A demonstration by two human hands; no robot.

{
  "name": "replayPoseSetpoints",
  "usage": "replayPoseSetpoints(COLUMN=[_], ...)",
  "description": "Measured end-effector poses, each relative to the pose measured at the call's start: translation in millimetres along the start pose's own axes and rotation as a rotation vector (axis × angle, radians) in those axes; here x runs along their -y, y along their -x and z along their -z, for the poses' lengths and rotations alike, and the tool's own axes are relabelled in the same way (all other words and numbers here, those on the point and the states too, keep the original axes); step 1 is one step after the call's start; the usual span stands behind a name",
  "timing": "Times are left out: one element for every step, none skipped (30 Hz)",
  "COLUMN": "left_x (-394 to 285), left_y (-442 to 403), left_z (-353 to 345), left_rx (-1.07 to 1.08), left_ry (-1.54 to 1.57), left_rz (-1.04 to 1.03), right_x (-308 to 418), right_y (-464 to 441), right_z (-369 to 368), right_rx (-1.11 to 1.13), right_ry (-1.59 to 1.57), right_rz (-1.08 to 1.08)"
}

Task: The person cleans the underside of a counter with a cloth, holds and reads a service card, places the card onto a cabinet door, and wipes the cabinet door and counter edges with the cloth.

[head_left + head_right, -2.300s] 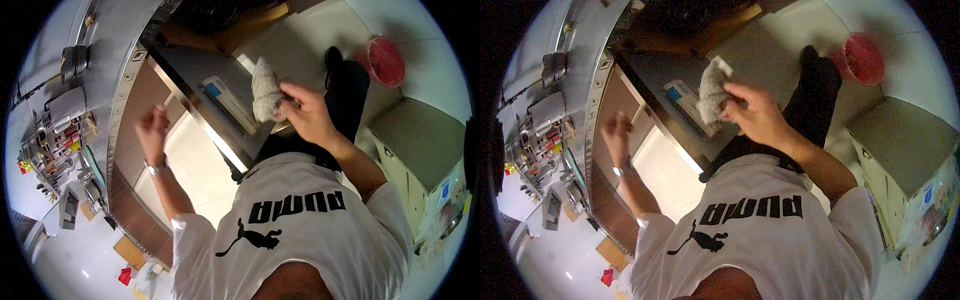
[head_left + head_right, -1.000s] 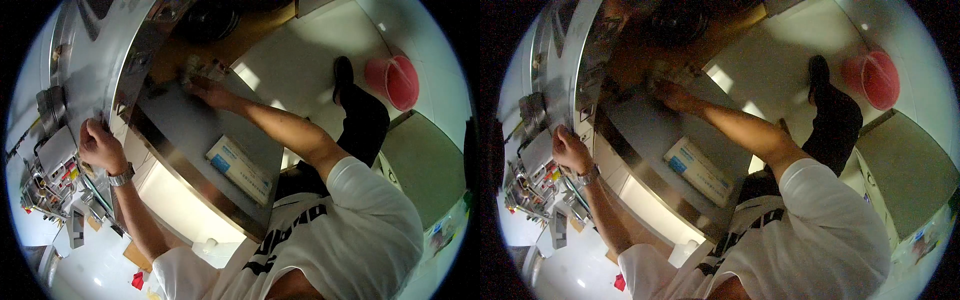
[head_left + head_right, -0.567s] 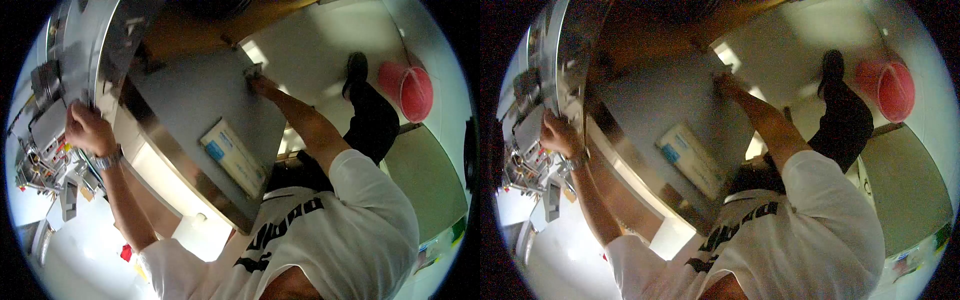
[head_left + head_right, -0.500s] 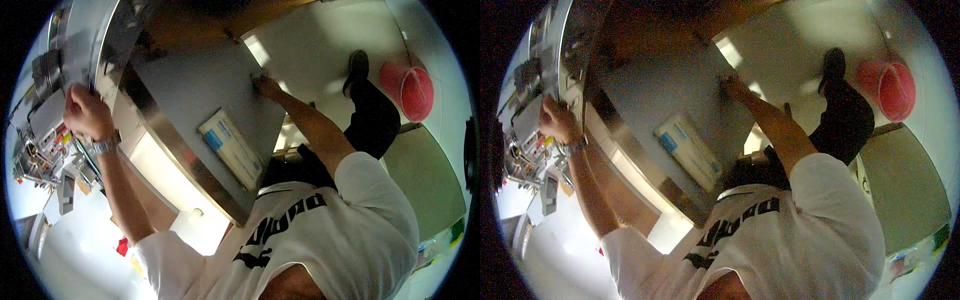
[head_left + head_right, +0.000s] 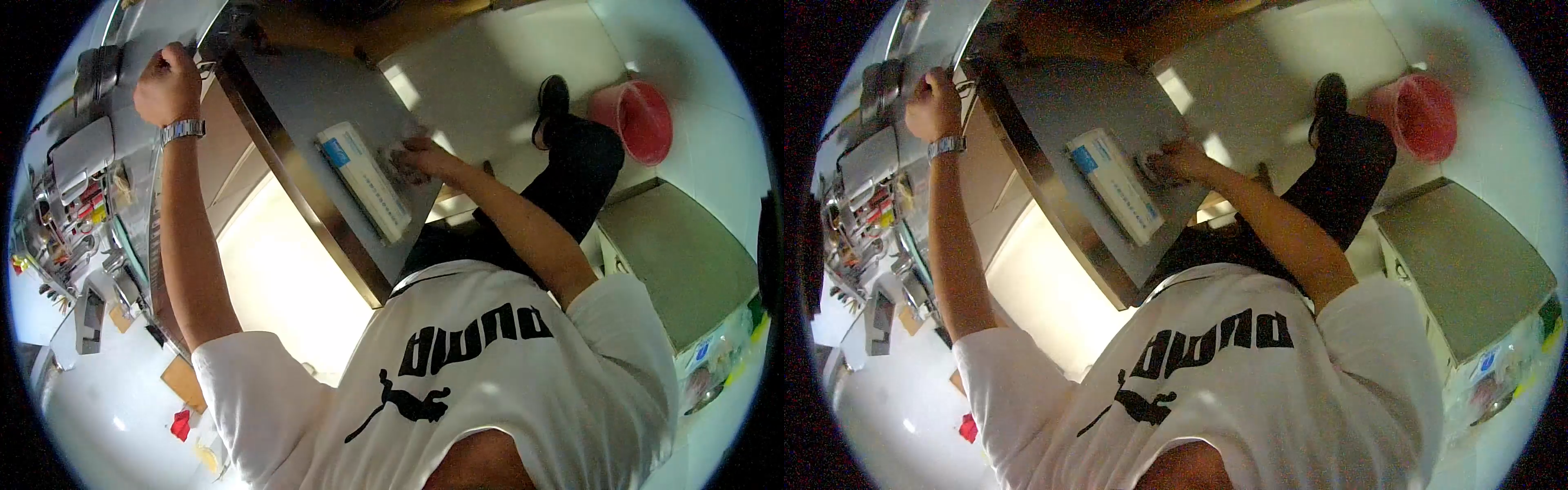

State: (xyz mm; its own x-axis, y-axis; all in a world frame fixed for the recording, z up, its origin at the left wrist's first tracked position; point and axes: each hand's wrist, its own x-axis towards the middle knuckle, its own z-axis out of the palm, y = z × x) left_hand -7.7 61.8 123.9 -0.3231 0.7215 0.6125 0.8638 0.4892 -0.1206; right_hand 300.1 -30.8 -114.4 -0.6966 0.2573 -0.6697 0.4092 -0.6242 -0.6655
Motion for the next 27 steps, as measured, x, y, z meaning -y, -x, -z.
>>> replayPoseSetpoints(left_x=[-0.5,0.2,0.1,-0.4,0.1,-0.5,-2.1,-4.6,-3.6,-5.0,-5.5,-5.3,-3.5,-2.1,-1.7,-2.7,-2.0,0.6,2.9,6.3,7.7,7.5,6.9,6.3,5.3,3.4,-4.9], left_y=[-0.1,0.6,-1.1,-2.4,-1.2,0.2,0.7,1.1,1.0,1.0,0.4,0.9,0.7,0.5,0.2,-0.2,0.2,0.0,-1.5,-2.3,-1.9,-2.4,-2.8,-1.5,0.8,2.3,3.8], left_z=[0.8,2.6,2.5,1.6,2.1,3.5,4.0,6.3,7.9,9.5,10.0,9.7,8.0,6.4,6.5,7.8,7.5,4.5,1.8,-0.4,0.9,0.9,0.3,-0.4,-1.5,-2.8,5.5], left_rx=[0.015,0.037,0.065,0.054,0.057,0.060,0.061,0.054,0.075,0.091,0.116,0.110,0.121,0.131,0.130,0.142,0.157,0.159,0.166,0.174,0.176,0.188,0.198,0.201,0.145,0.088,0.089], left_ry=[-0.005,-0.014,-0.052,-0.048,-0.016,0.015,0.029,0.033,0.018,0.006,0.011,0.012,0.039,0.066,0.064,0.033,0.002,0.000,-0.016,-0.032,-0.035,-0.041,-0.046,-0.046,-0.052,-0.058,-0.058], left_rz=[0.015,0.026,0.039,0.043,0.038,0.033,0.063,0.070,0.084,0.097,0.128,0.135,0.134,0.131,0.138,0.121,0.103,0.108,0.093,0.076,0.080,0.080,0.083,0.089,0.093,0.099,0.106], right_x=[-4.1,-10.6,-11.0,-9.8,-8.5,13.3,32.2,41.0,49.0,58.7,71.7,79.7,87.0,95.5,107.3,118.9,130.2,138.3,135.2,132.9,137.1,141.1,142.7,143.0,141.5,142.2,151.7], right_y=[4.8,8.1,13.1,16.1,18.9,33.9,45.2,51.4,55.7,62.7,68.5,71.1,70.6,69.4,67.7,63.8,57.8,49.5,35.5,24.7,23.0,20.9,15.9,12.3,9.7,7.6,13.4], right_z=[0.3,0.2,2.1,5.1,10.4,16.3,21.6,23.2,20.7,20.8,23.1,23.8,23.4,23.0,20.8,17.2,13.3,12.0,8.1,11.3,9.9,10.0,11.2,10.1,8.7,10.6,10.1], right_rx=[-0.036,-0.040,-0.095,-0.149,-0.150,-0.104,-0.061,-0.065,-0.131,-0.203,-0.185,-0.185,-0.198,-0.212,-0.156,-0.149,-0.039,0.067,0.074,0.078,0.142,0.204,0.208,0.196,0.184,0.188,0.199], right_ry=[0.019,0.024,0.082,0.142,0.147,0.401,0.660,0.669,0.848,1.028,1.038,1.047,1.041,1.033,0.971,0.975,0.899,0.822,0.764,0.768,0.776,0.787,0.794,0.669,0.540,0.544,0.656], right_rz=[-0.021,-0.019,0.028,0.077,0.082,0.185,0.290,0.293,0.410,0.532,0.494,0.496,0.556,0.617,0.672,0.672,0.615,0.557,0.687,0.688,0.680,0.673,0.673,0.759,0.839,0.833,0.772])
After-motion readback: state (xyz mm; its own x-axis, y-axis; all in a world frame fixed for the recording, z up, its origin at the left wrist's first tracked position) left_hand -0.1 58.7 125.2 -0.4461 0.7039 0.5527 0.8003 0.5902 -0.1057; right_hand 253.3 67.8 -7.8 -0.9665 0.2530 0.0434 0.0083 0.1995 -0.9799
